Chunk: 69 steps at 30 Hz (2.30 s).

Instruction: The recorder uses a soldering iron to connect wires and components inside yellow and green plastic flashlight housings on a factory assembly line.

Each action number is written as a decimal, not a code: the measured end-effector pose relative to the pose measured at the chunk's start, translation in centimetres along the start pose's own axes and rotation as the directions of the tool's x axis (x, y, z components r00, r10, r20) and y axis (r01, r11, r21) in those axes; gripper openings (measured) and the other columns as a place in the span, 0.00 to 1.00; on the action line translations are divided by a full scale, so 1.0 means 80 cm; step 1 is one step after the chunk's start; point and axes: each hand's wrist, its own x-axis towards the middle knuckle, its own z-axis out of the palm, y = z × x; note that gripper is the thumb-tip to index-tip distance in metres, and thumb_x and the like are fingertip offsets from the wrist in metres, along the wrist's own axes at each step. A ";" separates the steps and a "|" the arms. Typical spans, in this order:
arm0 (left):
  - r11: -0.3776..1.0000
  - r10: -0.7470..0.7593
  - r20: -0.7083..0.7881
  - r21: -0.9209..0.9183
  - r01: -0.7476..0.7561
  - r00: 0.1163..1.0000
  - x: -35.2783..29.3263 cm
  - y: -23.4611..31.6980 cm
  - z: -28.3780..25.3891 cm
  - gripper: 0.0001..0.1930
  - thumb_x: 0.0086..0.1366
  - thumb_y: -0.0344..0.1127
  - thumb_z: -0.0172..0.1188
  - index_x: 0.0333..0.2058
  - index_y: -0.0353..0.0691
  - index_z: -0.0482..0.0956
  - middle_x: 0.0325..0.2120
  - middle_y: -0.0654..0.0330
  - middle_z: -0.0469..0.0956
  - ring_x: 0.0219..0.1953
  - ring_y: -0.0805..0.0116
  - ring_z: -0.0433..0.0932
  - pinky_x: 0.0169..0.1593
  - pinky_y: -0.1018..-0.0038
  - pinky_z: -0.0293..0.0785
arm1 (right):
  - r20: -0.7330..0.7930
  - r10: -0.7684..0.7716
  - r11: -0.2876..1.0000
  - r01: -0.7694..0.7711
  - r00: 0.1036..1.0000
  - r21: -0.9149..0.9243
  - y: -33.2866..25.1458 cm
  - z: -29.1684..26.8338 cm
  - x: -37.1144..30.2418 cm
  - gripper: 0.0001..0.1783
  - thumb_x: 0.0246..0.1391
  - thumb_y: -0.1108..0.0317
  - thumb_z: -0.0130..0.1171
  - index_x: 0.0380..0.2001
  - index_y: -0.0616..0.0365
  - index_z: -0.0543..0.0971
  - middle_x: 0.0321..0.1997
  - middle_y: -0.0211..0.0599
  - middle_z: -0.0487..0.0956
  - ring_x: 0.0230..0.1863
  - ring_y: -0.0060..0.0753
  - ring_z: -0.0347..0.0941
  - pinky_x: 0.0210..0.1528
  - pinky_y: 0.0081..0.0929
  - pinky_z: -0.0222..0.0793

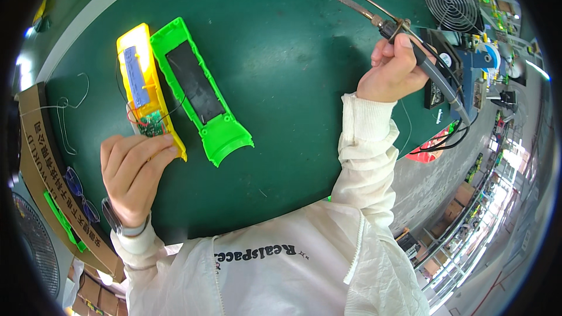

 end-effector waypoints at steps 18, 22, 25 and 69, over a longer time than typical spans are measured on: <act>0.985 0.037 0.015 -0.169 -0.034 0.999 0.037 -0.037 0.000 0.05 0.47 0.26 0.58 0.26 0.37 0.76 0.23 0.62 0.74 0.26 0.63 0.70 0.34 0.72 0.63 | 0.264 0.167 0.964 -0.214 0.950 0.160 -0.051 -0.017 -0.099 0.18 0.40 0.60 0.57 0.26 0.61 0.63 0.17 0.39 0.68 0.10 0.19 0.57 0.10 0.13 0.53; 0.963 0.185 0.043 -0.207 -0.173 0.982 0.058 -0.052 0.011 0.07 0.45 0.26 0.60 0.27 0.39 0.75 0.22 0.61 0.72 0.27 0.64 0.69 0.34 0.71 0.62 | 0.320 0.152 0.961 -0.216 0.935 0.174 -0.058 -0.014 -0.109 0.19 0.39 0.59 0.59 0.25 0.59 0.63 0.13 0.34 0.65 0.09 0.18 0.56 0.12 0.12 0.54; 0.923 0.328 0.137 -0.258 -0.286 0.935 0.088 -0.052 0.003 0.07 0.46 0.25 0.60 0.26 0.38 0.73 0.23 0.61 0.71 0.29 0.63 0.69 0.34 0.71 0.62 | 0.391 0.148 0.959 -0.228 0.909 0.168 -0.062 -0.016 -0.113 0.15 0.40 0.61 0.56 0.24 0.57 0.64 0.17 0.33 0.64 0.12 0.17 0.56 0.10 0.11 0.52; 0.937 0.102 0.524 -0.336 0.096 0.845 0.116 -0.046 -0.020 0.05 0.54 0.30 0.54 0.23 0.36 0.68 0.17 0.64 0.67 0.20 0.73 0.67 0.25 0.78 0.63 | 0.326 0.070 0.996 -0.087 0.943 0.036 -0.070 -0.023 -0.134 0.24 0.40 0.54 0.64 0.25 0.59 0.63 0.12 0.28 0.64 0.13 0.18 0.61 0.20 0.18 0.64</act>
